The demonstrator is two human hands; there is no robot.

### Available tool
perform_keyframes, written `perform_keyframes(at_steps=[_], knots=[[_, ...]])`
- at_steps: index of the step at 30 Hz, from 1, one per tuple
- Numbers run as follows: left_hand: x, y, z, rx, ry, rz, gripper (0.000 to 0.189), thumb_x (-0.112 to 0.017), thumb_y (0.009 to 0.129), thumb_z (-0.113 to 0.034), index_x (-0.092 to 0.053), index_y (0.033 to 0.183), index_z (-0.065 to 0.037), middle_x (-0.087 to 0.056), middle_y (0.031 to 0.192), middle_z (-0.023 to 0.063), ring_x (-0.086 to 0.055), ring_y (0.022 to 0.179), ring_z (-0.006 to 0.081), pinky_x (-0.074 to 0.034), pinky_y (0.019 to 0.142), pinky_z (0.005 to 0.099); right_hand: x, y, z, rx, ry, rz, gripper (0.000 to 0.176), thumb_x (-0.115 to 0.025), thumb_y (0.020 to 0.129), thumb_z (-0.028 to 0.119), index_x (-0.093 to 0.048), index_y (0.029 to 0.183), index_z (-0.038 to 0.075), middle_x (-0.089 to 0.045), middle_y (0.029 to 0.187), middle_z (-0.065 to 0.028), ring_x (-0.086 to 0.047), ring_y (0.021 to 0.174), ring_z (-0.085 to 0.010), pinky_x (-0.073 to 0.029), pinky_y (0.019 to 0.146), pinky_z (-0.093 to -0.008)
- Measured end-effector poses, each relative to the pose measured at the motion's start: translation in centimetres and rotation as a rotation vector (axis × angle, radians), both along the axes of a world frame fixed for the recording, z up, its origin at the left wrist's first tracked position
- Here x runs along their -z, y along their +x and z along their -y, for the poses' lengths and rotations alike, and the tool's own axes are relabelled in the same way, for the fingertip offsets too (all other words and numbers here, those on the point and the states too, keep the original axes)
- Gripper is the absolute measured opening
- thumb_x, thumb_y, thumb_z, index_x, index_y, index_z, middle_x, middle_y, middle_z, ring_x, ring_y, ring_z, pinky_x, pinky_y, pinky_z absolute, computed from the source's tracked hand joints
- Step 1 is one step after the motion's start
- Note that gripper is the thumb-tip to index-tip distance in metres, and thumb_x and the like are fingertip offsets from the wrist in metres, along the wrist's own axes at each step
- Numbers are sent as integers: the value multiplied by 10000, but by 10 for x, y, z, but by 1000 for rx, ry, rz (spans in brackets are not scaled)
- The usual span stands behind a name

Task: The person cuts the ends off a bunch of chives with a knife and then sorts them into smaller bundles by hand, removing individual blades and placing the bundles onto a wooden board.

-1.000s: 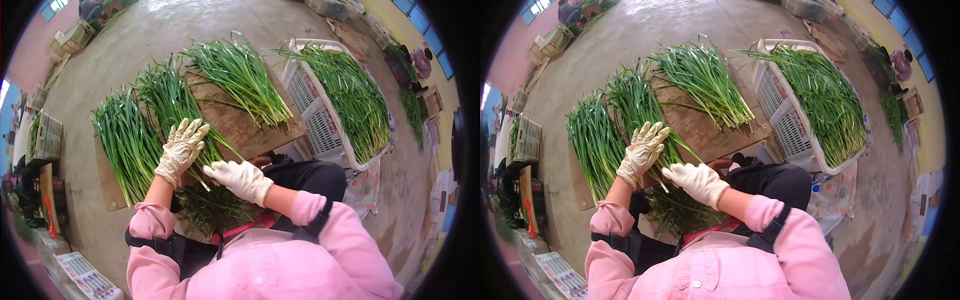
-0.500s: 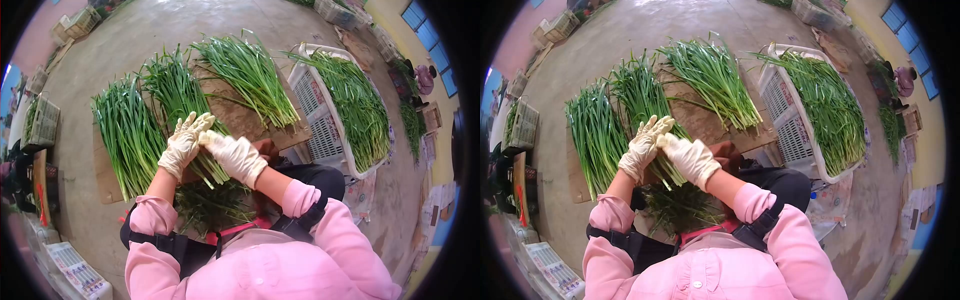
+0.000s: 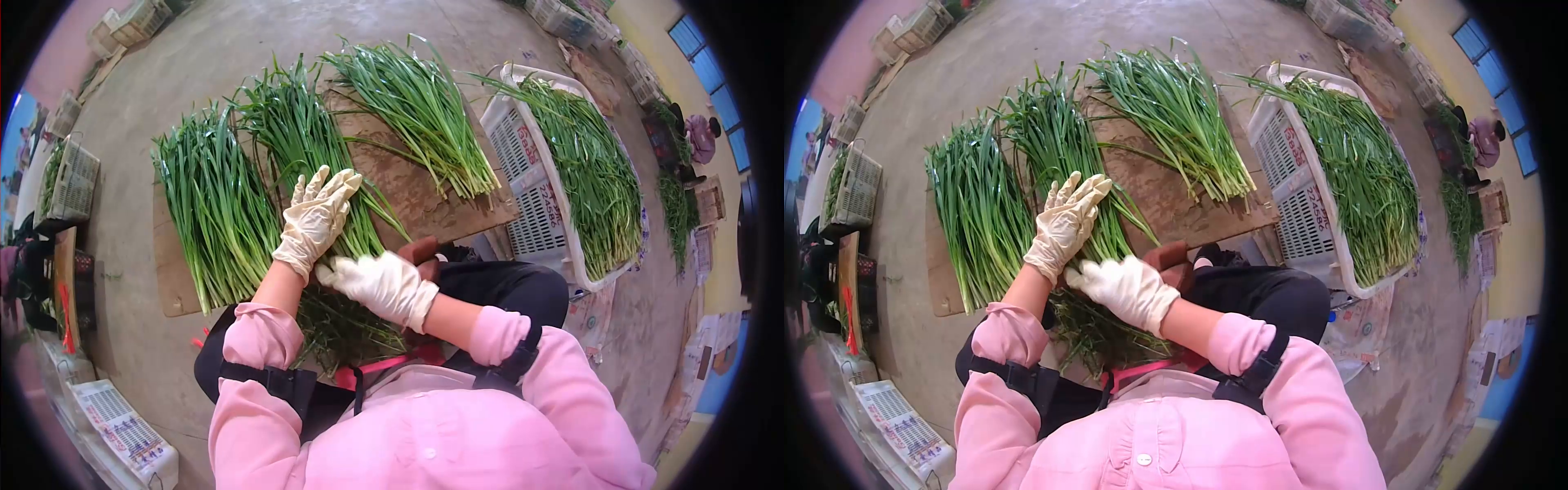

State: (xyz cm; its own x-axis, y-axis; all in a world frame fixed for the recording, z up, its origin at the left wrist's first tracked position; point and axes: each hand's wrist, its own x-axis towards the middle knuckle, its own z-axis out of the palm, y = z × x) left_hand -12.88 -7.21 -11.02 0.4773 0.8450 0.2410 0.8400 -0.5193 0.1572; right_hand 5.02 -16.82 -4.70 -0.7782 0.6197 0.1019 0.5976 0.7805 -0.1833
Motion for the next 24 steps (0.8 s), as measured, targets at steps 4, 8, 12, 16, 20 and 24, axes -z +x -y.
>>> perform_keyframes(at_steps=[4,8,12,16,20,24], knots=[[-11,2,7,-8,-58,79,534,-488,965,-228,-455,1493,-301,-430,1566,-32,-335,1478,276,-160,1235,479,13,38,38,-19,-264,114,342,-554,915,182,-629,1246,229,-661,1020,-38,-682,797,-208,-533,592,-337],[-8,1,4,-1,-23,48,527,-486,969,-212,-459,1488,-299,-425,1566,-37,-340,1474,277,-188,1227,488,-29,58,45,42,-280,-275,237,-567,913,127,-659,1126,178,-665,903,-23,-682,766,-222,-557,580,-343],[-13,5,1,-1,-21,4,519,-485,973,-196,-466,1483,-294,-430,1559,-41,-352,1468,268,-201,1222,492,-34,41,-10,191,-15,-475,369,-561,896,75,-603,1255,151,-674,1023,-28,-676,778,-232,-567,587,-336],[-19,3,2,-2,-43,16,513,-488,975,-194,-472,1478,-294,-446,1549,-40,-355,1467,266,-211,1220,480,7,48,10,256,33,-100,447,-507,919,64,-483,1359,133,-602,1256,-132,-680,805,-288,-574,612,-376],[-15,2,0,11,-47,25,518,-490,978,-205,-461,1487,-297,-430,1564,-30,-339,1478,273,-204,1221,478,15,88,47,61,-569,352,306,-577,884,163,-651,1179,131,-624,1204,-130,-678,810,-311,-568,708,-447],[-35,2,6,-58,-126,69,540,-512,976,-190,-456,1504,-288,-416,1579,-2,-321,1489,287,-176,1229,469,3,107,73,178,-257,-25,235,-637,852,295,-715,995,125,-663,869,-119,-692,848,-313,-531,833,-433]])
